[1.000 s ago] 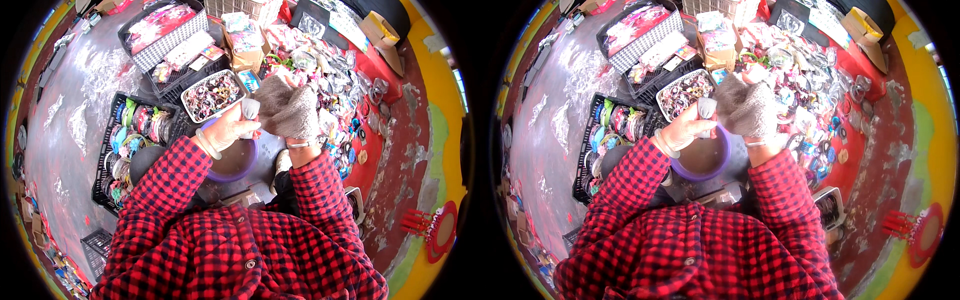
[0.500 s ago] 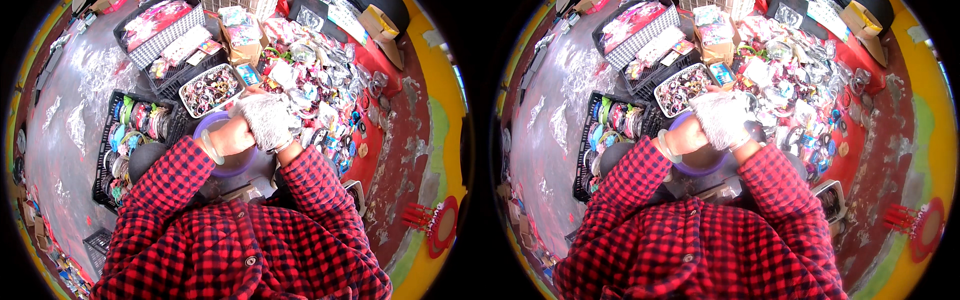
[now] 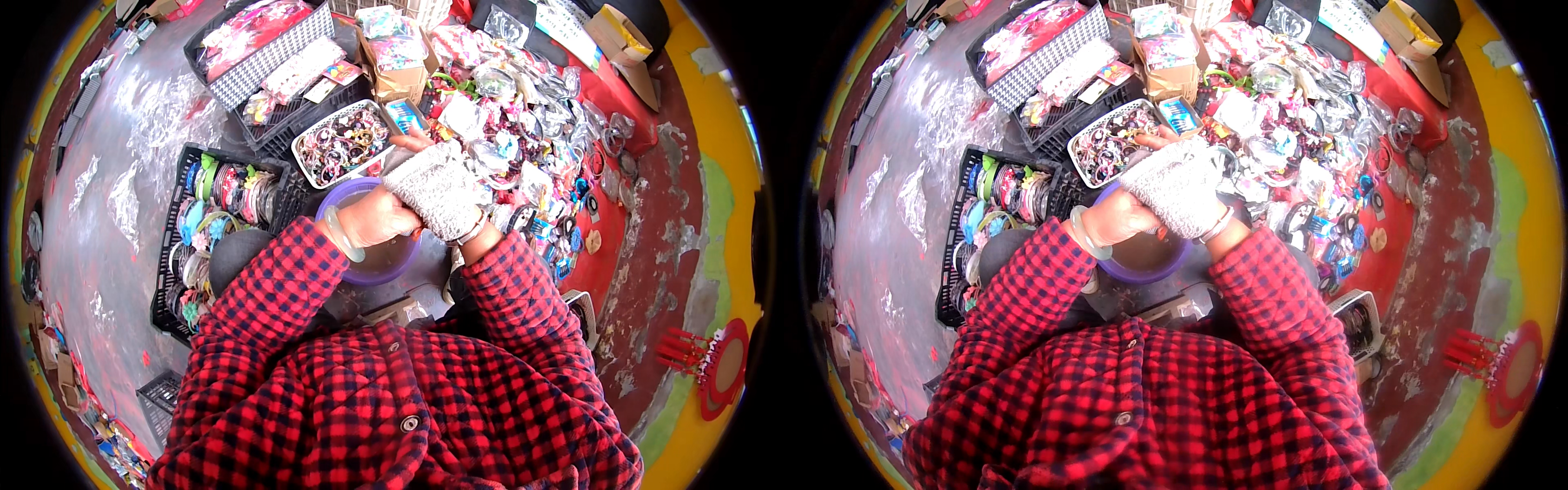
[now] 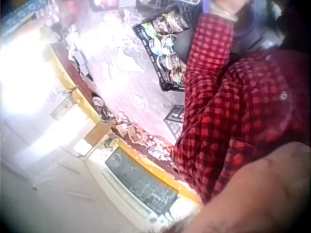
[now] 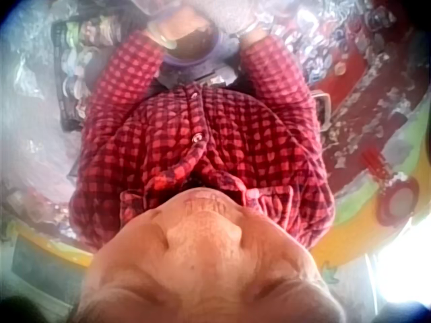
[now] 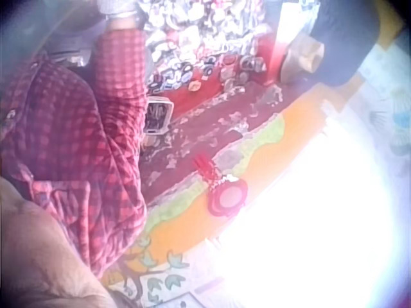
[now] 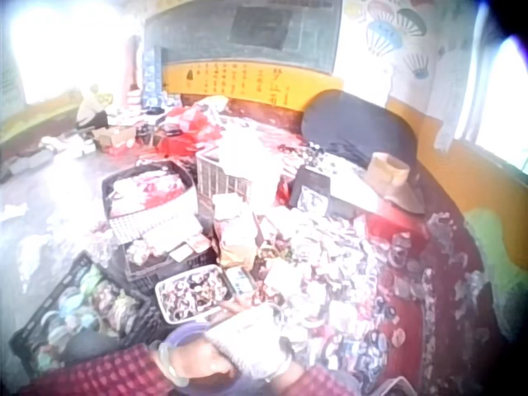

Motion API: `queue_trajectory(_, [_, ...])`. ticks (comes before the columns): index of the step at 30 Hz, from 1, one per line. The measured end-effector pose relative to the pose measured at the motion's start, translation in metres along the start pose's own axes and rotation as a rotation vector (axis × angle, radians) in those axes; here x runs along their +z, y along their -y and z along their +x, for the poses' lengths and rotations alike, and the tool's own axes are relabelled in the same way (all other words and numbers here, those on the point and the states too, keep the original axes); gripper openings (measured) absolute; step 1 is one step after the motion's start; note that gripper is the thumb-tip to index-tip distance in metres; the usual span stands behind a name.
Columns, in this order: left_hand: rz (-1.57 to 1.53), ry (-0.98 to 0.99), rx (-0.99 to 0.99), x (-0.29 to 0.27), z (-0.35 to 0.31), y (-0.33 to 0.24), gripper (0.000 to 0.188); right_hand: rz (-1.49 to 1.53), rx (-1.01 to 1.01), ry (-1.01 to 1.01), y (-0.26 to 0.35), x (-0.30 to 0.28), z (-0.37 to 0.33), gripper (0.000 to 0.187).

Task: The person sits on the floor and cleans various small items, including hair accessories and a blue plastic object, using a cloth and water from a purple basin. They wipe the items thoroughly and place them into a nearby basket.

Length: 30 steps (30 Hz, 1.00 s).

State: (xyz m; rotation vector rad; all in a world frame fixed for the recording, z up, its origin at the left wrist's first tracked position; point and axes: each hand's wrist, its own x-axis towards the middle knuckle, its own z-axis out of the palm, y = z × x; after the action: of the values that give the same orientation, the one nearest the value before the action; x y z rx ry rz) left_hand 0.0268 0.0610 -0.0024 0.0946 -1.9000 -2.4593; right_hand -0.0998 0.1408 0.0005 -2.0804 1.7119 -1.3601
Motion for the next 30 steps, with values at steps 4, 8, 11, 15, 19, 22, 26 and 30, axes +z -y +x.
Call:
queue_trajectory(4, [0.0, -0.016, 0.011, 0.006, -0.001, -0.007, 0.047, -0.31, -0.052, 0.147, 0.002, 0.001, 0.008, 0.046])
queue_trajectory(8, [0.183, 0.036, 0.056, 0.008, -0.001, -0.009, 0.034, -0.673, 0.146, 0.107, 0.028, -0.003, 0.008, 0.025])
queue_trajectory(11, [0.366, 0.075, -0.04, 0.011, -0.004, -0.016, 0.029, -0.67, 0.25, 0.043, 0.015, -0.012, 0.006, 0.025])
queue_trajectory(15, [0.057, 0.1, -0.018, 0.013, -0.003, -0.008, 0.025, -0.553, 0.554, -0.021, -0.021, -0.017, 0.001, 0.031])
queue_trajectory(19, [-0.137, 0.005, 0.038, -0.006, -0.002, -0.016, 0.026, 0.191, 0.683, -0.187, 0.003, -0.035, 0.01, 0.021])
queue_trajectory(22, [-0.112, -0.075, 0.081, -0.015, 0.001, -0.012, 0.029, 0.767, 0.774, -0.388, -0.038, -0.007, -0.003, 0.021])
queue_trajectory(26, [-0.094, -0.104, 0.097, -0.02, 0.004, 0.007, 0.036, 0.103, 0.407, -0.054, -0.015, 0.003, -0.004, 0.03])
queue_trajectory(30, [0.083, -0.056, 0.19, -0.009, 0.008, 0.005, 0.049, -0.472, 0.086, 0.186, 0.024, 0.002, 0.005, 0.047])
